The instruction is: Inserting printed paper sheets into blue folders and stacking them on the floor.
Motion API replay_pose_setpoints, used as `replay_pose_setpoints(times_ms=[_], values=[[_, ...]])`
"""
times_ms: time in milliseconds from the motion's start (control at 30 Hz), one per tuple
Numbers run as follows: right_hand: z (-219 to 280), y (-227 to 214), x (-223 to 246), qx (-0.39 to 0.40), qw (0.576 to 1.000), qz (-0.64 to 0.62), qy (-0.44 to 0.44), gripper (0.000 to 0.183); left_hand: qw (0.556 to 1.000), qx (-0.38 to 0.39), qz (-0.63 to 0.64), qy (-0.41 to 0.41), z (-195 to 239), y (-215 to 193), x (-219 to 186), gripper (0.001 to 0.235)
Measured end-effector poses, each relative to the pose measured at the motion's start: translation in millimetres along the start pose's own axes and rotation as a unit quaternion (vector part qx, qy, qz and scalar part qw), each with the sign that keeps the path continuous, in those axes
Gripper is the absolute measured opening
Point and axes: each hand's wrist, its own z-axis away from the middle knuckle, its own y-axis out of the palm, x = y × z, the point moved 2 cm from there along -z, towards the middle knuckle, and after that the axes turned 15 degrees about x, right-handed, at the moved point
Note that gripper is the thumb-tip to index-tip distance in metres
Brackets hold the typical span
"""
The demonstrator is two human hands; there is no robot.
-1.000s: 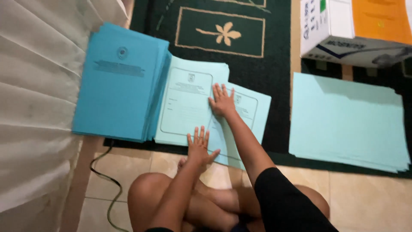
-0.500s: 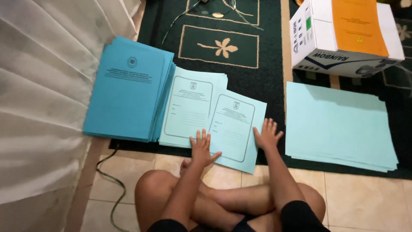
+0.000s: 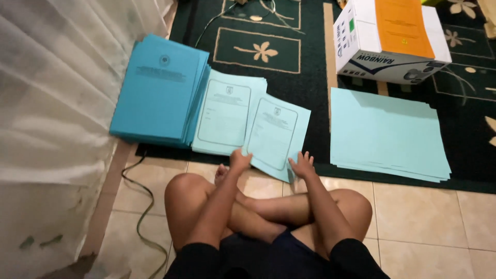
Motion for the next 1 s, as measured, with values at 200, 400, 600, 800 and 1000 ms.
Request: replay_pose_setpoints(times_ms=[200, 400, 600, 800, 1000], values=[[-36.5, 20.3, -45.3, 0.014, 0.998, -0.053, -0.036, 0.084, 0.898, -0.161, 0.403, -0.075, 21.1, -58.5, -46.2, 0.062], [3.2, 14.3, -23.0, 0.039, 0.997, -0.054, -0.035, 0.091, 0.787, -0.298, 0.514, -0.165, -22.7, -71.5, 2.6, 0.07], [51.4, 6.8, 3.0, 0.046, 0.997, -0.052, -0.037, 0.09, 0.605, -0.4, 0.673, -0.148, 19.4, -101.7, -24.9, 0.056], [105.9, -4.3, 37.8, -0.007, 0.991, -0.072, -0.11, 0.068, 0.72, -0.378, 0.541, -0.213, 23.6, -115.2, -36.4, 0.043], [164.0, -5.2, 85.7, -0.07, 0.966, -0.125, -0.213, 0.055, 0.848, -0.306, 0.373, -0.218, 79.3, -116.5, -83.3, 0.083]])
